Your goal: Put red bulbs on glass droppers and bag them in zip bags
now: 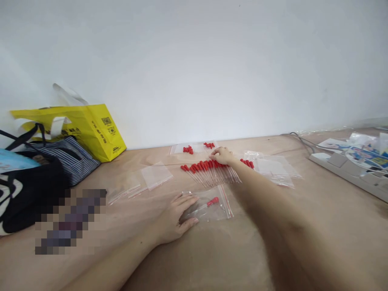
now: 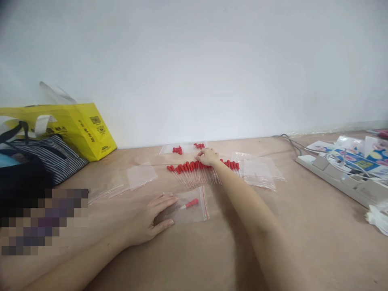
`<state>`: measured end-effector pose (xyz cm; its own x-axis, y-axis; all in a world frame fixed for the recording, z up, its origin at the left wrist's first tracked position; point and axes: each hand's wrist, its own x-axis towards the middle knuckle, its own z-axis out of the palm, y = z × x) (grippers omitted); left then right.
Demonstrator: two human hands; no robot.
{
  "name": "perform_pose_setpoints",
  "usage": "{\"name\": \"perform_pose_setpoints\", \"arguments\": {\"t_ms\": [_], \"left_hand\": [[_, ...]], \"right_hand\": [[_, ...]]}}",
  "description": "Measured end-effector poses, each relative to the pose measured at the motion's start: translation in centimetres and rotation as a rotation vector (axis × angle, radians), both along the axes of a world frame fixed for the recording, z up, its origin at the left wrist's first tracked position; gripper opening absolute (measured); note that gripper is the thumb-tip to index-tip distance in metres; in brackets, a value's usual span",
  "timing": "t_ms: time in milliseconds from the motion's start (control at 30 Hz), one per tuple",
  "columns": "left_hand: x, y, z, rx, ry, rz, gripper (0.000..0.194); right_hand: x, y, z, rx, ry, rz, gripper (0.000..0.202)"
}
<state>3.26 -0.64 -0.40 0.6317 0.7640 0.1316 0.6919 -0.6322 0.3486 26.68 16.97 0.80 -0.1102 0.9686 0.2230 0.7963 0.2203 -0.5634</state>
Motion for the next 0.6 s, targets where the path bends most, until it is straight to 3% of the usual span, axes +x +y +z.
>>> {"name": "perform_pose_setpoints", "arguments": {"t_ms": [133, 233, 333, 467, 600], "left_hand": [[0.1, 0.0, 0.1, 0.000, -0.020, 0.000, 0.047], [0.2, 0.0, 0.1, 0.014, -0.026, 0.003, 0.047], [0.1, 0.1, -0.1, 0.018, -0.016, 0.003, 0.048], [-0.1, 0.3, -0.4, 0.013, -0.007, -0.002, 0.050], [0.0, 0.4, -0.4, 0.020, -0.024, 0.005, 0.049]], "right_hand": [[1.5, -1.4, 1.2, 0.007, 0.184, 0.079, 0.027], [3.4, -3.9, 1.4, 0.045, 0.505, 0.143, 0.031], [5.1, -7.5, 0.4, 0.056, 0.851, 0.096, 0.035], [6.0, -11.7, -1.6, -0.029, 0.988, 0.009, 0.036], [5.4, -13.5, -3.0, -0.119, 1.057, -0.018, 0.037]]}}
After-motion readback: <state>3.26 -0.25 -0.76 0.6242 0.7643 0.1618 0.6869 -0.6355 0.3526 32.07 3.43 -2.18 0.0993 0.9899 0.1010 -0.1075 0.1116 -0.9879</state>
